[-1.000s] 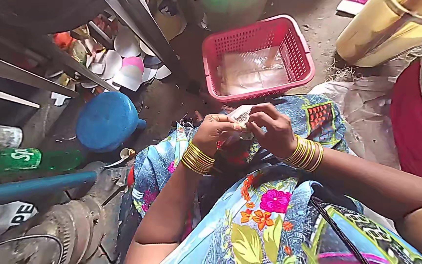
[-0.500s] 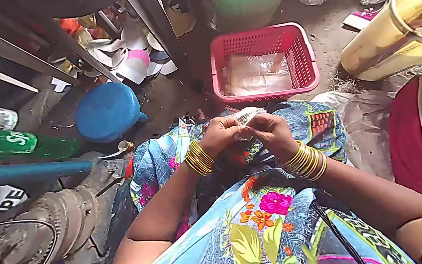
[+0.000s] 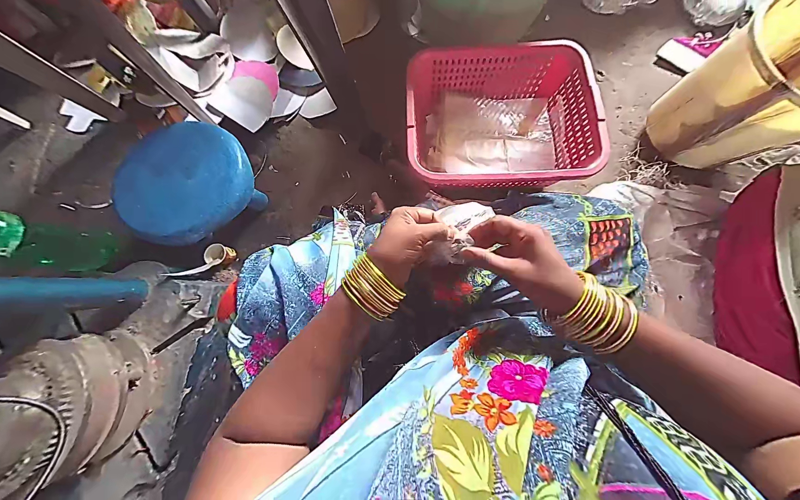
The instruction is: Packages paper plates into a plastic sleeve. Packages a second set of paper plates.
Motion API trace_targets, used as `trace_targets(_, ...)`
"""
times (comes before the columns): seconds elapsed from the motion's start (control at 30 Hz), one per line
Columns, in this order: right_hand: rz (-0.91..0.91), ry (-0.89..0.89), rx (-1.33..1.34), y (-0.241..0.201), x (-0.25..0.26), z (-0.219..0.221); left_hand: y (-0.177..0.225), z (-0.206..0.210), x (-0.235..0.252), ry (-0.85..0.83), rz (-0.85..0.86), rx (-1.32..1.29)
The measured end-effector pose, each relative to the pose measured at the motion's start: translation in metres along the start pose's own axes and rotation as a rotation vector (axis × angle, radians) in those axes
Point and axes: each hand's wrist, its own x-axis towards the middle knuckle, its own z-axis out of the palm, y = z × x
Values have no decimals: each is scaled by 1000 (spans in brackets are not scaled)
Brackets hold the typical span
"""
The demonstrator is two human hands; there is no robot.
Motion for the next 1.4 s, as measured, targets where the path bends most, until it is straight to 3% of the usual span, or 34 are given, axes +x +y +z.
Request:
trace_targets(0.1,-242,100,-366,8,1,8,1,0,0,-26,-25,-29)
trace_targets(0.2,-416,167,-628,5,8,9,-1,1,0,-39,71,88)
trace_targets(0.3,-544,131,-790,0,12,5,-2,-5,2,-41,484,621)
trace_targets(0.4,-470,88,-720,-7,13,2,18,-11,5,-175,1057,1266)
trace_targets(0.5,-306,25,-420,-11,15,-3,55,-18,7,-489,1201,1601)
trace_targets(0.57,-159,-5,-245,-17,13,-4,72,-24,12,-630,1203,1638)
trace_targets(0.67,-37,45,-66,-22,14,-4,81,-36,18,-670,1196,1581)
trace_targets(0.93,63,90,-64,7,18,-8,18,-49,19,-442,1050,1250)
trace_targets(1.0,24,95,-177,13,17,-9,10,-43,15,-300,810,1093)
trace_targets(1.07,-147,120,-428,18,15,-10,22,-29,10,-141,326,876)
trace_targets(1.13,-437,149,-712,21,13,-6,40,-16,19,-1,-101,576)
trace_targets(1.2,-631,135,-911,17,14,-1,55,-4,26,116,-249,294)
trace_targets(1.3,-702,101,-972,3,23,10,63,14,28,206,-132,137)
trace_targets(1.4,-677,115,-828,-14,40,13,52,15,33,169,277,436)
